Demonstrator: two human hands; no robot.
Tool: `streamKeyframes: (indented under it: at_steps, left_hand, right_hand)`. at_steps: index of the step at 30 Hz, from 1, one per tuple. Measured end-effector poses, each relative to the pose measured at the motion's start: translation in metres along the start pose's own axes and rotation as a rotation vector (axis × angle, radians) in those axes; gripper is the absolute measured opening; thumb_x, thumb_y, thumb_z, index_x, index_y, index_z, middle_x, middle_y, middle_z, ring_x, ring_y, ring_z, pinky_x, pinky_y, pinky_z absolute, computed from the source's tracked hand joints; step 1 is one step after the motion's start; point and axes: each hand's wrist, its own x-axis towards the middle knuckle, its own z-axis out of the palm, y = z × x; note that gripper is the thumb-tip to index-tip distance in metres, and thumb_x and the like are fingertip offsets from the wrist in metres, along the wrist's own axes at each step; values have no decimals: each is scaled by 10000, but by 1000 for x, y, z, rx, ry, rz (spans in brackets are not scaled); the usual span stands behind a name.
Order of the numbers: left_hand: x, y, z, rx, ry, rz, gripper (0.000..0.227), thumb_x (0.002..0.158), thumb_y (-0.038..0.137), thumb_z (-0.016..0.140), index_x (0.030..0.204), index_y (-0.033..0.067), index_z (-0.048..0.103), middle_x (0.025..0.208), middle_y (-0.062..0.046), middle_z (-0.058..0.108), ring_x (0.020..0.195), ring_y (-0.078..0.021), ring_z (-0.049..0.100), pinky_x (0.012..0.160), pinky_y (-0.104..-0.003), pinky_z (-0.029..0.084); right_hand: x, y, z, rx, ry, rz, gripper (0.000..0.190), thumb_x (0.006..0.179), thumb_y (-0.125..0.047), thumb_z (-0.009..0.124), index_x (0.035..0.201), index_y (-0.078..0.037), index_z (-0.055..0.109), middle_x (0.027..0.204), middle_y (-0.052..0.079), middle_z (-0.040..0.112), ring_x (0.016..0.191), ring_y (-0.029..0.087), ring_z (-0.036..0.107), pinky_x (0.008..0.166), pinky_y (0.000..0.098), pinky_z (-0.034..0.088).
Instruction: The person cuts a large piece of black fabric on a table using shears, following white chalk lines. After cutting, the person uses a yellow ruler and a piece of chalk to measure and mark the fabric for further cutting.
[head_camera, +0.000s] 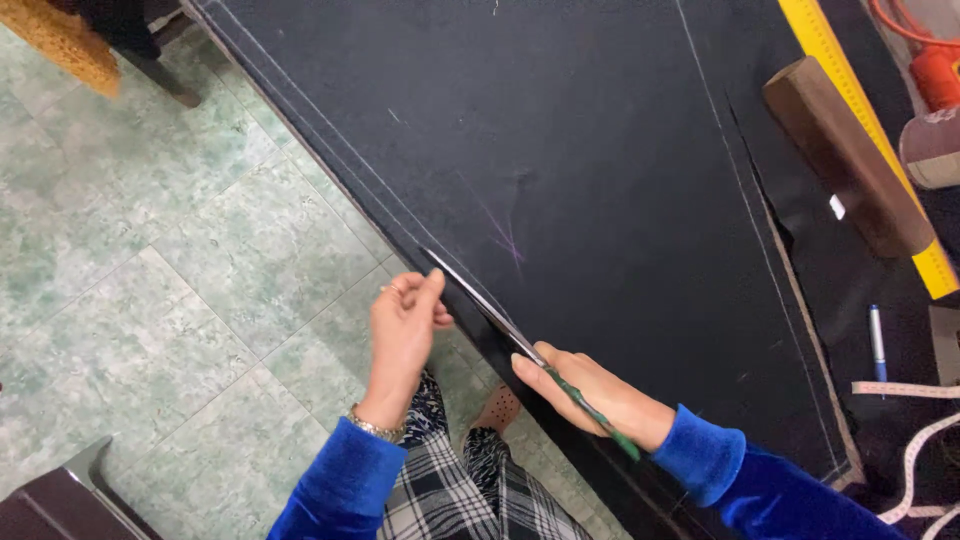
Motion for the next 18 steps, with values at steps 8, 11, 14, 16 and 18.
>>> streamKeyframes:
  at_steps: [8, 11, 14, 16, 18]
  left_hand:
    - [4, 32, -1, 104, -3, -49, 147, 887, 170, 655, 814, 90, 556, 595, -32, 541, 536, -126, 589, 553, -258, 522]
    - [7, 27, -3, 98, -17, -55, 175, 877, 185, 653, 767, 113, 537, 605, -22, 530, 542, -122, 588, 568, -254, 501]
    - [10, 23, -5, 88, -42, -40, 210, 876, 185, 647, 725, 128, 513, 626, -5, 502, 546, -125, 589, 573, -256, 493]
    - [10, 23, -6, 65, -58, -32, 208, 873, 177, 648, 728, 127, 507, 642, 2, 486, 545, -130, 588, 567, -257, 490]
    - [9, 24, -7, 96, -70, -36, 227, 875, 187, 646, 721, 134, 488, 611, 5, 480, 555, -119, 590, 596, -273, 511]
  right_hand:
    - [-16, -15, -11, 5, -43, -137, 388, 986, -468, 337, 846, -128, 461, 777, -51, 440, 700, 95, 400, 690, 287, 403]
    - [-13, -20, -13, 22, -52, -150, 388, 982, -467, 328, 860, -130, 477, 802, -50, 462, 723, 95, 420, 718, 283, 421]
    - [0, -11, -9, -12, -49, -174, 393, 985, -475, 316, 853, -133, 457, 810, -43, 457, 735, 103, 419, 722, 293, 416]
    - [1, -14, -11, -52, -41, -204, 397, 986, -476, 308, 866, -129, 459, 823, -36, 470, 752, 109, 431, 729, 303, 419]
    - [-9, -31, -18, 35, -62, -204, 400, 994, -451, 291, 861, -124, 479, 787, -55, 427, 703, 93, 395, 693, 280, 405]
